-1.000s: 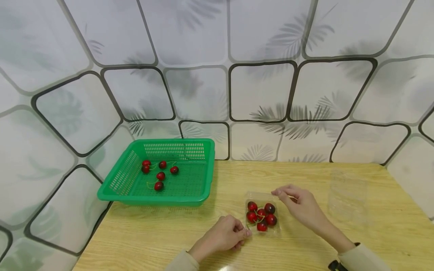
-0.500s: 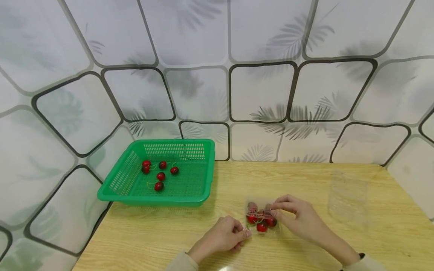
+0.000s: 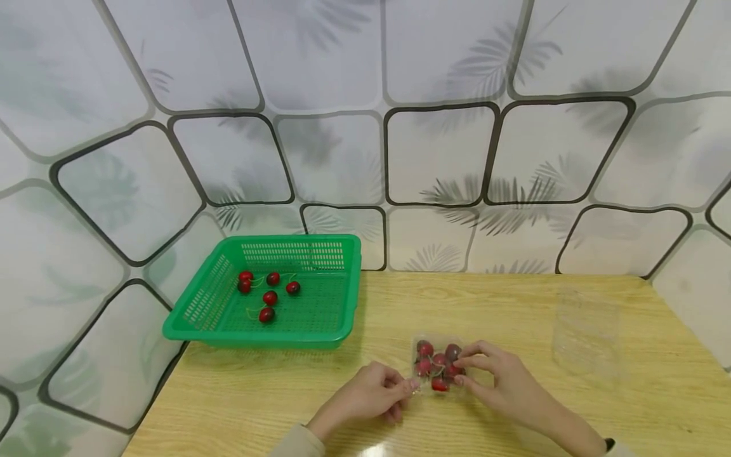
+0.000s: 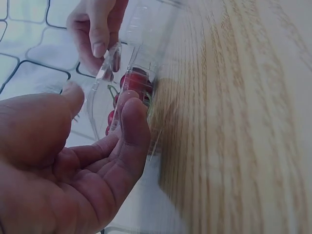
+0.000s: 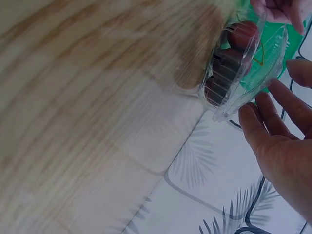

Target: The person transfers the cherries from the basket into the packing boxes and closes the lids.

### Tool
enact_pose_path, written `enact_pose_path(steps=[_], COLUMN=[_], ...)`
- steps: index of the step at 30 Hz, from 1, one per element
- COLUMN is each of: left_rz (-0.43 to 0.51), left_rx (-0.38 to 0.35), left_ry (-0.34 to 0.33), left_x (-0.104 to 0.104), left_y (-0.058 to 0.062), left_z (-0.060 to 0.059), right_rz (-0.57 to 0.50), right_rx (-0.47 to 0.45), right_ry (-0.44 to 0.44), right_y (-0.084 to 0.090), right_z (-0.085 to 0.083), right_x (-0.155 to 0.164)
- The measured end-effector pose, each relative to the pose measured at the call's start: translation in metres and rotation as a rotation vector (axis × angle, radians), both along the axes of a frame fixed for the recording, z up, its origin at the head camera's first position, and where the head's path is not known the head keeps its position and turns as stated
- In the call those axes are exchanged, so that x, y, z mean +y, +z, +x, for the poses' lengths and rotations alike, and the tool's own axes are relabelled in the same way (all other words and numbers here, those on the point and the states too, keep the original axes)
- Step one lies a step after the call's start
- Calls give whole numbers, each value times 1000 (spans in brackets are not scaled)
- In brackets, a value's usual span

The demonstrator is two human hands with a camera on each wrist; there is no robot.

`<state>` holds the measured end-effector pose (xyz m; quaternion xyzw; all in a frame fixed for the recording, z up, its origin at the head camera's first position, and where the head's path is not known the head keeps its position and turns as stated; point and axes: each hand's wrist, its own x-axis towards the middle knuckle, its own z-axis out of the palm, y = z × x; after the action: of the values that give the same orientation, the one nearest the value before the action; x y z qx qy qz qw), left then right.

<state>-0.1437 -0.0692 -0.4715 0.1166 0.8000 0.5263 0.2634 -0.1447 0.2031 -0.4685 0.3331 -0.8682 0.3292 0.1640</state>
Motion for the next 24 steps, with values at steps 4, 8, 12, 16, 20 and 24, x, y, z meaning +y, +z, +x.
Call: enact_pose_path(steps=[4,8,12,16,20,24], left_rz=[69,98,100,95,95,96], left_rx=[-19,-26,-37,-45,-53,-58], left_ry=[21,34,47,55,57,60], left_x=[0,0,0,1,1,1], left_y=[-1,-3,-4,-5,-3,-1], left_z=[-1,-1,-2,-2,-2,-2], right_rz=[4,-3,-26,-51,-113,-169], right_rx=[32,34,-5,-101,-298,-552], right_ry=[-2,1,10,12,-7,-154], right_y=[-3,-5,-5,-3,1,7], right_z=[0,0,2,7,11,12], right_x=[0,0,1,3,4,5])
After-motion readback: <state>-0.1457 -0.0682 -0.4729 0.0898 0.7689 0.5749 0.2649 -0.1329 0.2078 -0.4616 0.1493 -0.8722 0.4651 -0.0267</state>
